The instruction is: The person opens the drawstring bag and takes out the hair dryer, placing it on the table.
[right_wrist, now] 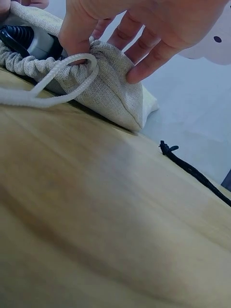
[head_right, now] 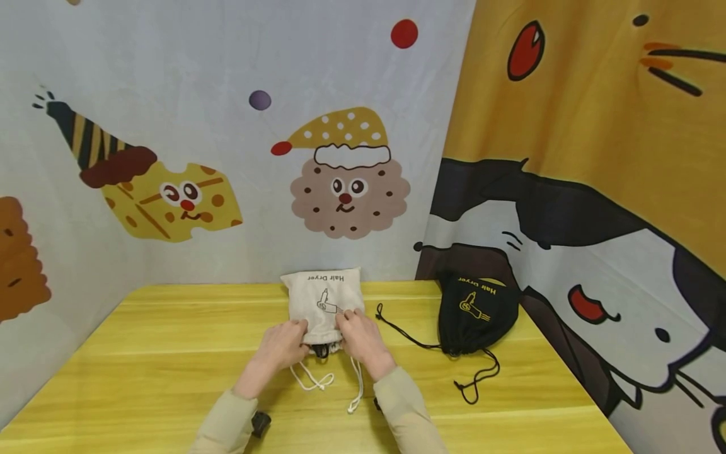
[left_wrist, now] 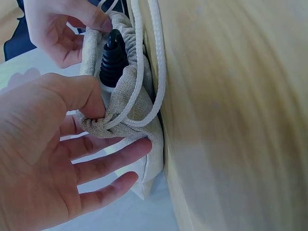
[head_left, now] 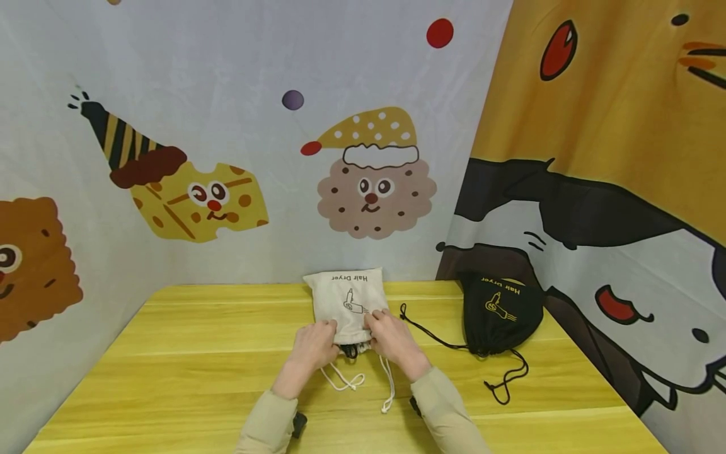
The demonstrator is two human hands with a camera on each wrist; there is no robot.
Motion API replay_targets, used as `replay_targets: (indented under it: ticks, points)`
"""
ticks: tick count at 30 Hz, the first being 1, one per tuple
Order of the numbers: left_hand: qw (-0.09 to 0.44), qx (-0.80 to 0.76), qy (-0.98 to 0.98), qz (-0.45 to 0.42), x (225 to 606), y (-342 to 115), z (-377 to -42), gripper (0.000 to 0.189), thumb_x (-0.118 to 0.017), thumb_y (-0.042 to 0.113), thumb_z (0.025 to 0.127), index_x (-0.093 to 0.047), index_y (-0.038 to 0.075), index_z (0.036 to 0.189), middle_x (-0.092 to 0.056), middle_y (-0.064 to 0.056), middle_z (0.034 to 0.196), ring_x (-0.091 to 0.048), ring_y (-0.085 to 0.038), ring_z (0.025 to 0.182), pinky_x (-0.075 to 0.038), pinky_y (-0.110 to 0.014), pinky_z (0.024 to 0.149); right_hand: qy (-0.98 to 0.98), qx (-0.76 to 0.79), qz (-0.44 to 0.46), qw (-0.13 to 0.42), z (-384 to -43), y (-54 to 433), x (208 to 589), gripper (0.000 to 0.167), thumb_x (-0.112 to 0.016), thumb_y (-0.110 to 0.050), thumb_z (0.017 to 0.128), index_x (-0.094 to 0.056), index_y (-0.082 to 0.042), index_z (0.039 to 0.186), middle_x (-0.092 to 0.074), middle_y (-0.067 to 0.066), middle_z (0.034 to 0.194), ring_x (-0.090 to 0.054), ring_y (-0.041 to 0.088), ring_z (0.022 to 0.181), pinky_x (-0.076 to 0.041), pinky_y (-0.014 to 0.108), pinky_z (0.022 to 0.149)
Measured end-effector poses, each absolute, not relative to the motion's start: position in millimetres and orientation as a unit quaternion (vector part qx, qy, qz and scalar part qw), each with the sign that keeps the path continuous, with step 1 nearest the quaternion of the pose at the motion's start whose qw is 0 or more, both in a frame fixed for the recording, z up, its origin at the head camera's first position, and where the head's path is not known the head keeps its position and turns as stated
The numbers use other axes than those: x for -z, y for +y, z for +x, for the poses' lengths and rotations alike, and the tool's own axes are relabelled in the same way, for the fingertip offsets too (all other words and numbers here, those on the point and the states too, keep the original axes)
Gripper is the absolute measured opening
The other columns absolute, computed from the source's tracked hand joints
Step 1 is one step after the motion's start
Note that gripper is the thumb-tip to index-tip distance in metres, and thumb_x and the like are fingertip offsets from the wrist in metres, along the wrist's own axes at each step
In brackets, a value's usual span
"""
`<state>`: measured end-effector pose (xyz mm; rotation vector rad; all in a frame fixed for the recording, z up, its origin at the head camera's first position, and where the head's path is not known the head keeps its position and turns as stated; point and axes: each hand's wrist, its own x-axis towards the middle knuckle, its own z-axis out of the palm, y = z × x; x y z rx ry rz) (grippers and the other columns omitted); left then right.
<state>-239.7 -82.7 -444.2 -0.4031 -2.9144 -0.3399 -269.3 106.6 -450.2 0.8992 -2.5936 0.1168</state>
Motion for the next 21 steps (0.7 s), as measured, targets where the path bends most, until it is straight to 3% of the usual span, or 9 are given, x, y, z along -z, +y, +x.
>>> replay_targets:
  ticks: [9, 21]
  points:
    - [0.079, 0.115, -0.981, -0.137, 444.8, -85.3, -240.0, 0.020, -0.071, 0.007, 0.069, -0.060, 0.005, 0.085, -0.062, -0.008, 0.078, -0.055, -0.021, 0.062, -0.047, -0.032, 0.053, -0.927, -0.040, 0.320, 0.193, -269.0, 107.4, 450.5, 0.031, -0.076, 0.002, 0.063, -0.061, -0.013, 0.086, -0.063, -0.001, 0.083, -0.055, 0.014, 0.074, -0.048, 0.022, 0.061]
    - [0.085, 0.115, -0.980, -0.137, 443.5, -87.2, -239.2, 0.017, -0.070, 0.004, 0.069, -0.058, 0.005, 0.080, -0.055, -0.004, 0.069, -0.048, -0.016, 0.056, -0.041, -0.027, 0.049, -0.922, -0.035, 0.324, 0.211, -269.1, 108.7, 451.1, 0.029, -0.071, 0.008, 0.065, -0.061, -0.012, 0.084, -0.062, -0.001, 0.080, -0.054, 0.014, 0.071, -0.046, 0.022, 0.058]
